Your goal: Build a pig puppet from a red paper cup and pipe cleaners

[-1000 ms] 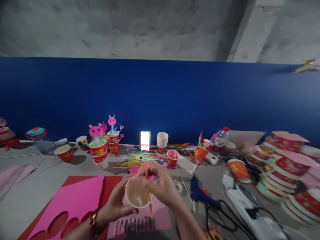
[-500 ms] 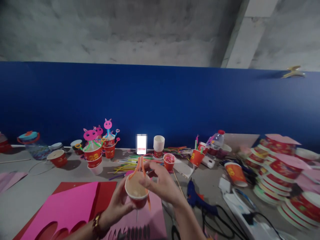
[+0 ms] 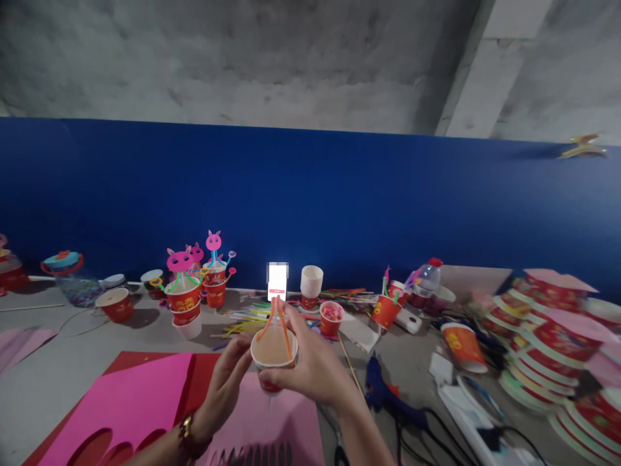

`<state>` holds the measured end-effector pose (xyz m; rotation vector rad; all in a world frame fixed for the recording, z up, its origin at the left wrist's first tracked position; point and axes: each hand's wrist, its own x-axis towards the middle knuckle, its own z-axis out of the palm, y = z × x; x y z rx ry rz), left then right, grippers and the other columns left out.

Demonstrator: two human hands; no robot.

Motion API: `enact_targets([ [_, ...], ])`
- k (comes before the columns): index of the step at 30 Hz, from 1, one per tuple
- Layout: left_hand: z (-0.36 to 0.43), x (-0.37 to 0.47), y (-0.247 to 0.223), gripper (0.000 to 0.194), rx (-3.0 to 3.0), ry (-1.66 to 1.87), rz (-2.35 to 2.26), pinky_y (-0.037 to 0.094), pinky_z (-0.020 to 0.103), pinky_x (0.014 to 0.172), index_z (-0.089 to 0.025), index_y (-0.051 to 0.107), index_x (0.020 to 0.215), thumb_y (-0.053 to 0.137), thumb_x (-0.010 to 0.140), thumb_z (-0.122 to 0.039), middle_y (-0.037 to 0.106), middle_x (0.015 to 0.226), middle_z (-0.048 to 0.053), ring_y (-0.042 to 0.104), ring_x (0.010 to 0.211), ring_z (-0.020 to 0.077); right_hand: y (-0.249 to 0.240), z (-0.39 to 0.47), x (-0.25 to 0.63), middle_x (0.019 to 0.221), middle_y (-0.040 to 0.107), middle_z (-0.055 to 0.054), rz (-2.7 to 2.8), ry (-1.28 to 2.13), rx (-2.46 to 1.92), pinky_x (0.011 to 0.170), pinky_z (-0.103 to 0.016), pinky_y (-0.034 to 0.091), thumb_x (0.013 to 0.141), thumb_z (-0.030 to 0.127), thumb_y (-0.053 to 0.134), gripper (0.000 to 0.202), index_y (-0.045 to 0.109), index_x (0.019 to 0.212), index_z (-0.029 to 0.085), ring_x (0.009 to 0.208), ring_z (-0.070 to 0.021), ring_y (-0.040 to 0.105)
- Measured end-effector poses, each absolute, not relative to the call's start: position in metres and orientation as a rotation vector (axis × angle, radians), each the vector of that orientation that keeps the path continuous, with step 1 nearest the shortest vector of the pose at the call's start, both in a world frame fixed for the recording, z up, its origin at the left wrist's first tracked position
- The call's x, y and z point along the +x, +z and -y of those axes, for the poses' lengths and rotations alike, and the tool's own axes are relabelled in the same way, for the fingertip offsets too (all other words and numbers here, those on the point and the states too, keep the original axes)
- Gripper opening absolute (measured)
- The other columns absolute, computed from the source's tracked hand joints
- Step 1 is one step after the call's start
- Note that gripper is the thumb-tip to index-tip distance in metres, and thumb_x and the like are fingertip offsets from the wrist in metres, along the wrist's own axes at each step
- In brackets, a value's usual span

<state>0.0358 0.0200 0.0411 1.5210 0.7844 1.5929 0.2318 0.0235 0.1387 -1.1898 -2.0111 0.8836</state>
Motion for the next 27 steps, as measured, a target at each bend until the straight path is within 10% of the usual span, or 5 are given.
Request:
enact_targets([
  [27,-0.031,0.024,0.071,0.011,1.848,1.610,-0.863,0.046,0.036,0.095,-0.020,0.063,0.098,0.054,0.099,-0.026,0.065,0.106,0.009,0.061,0.104,0.0235,0.135,-0.026,0.234,0.152,0.050,-0.016,1.957,0.846,-1.074,0.114,-0.052,0.038,0.063,0.030,0.092,0.108,0.035,0.154,0.024,0.142,-0.0383,0.044],
])
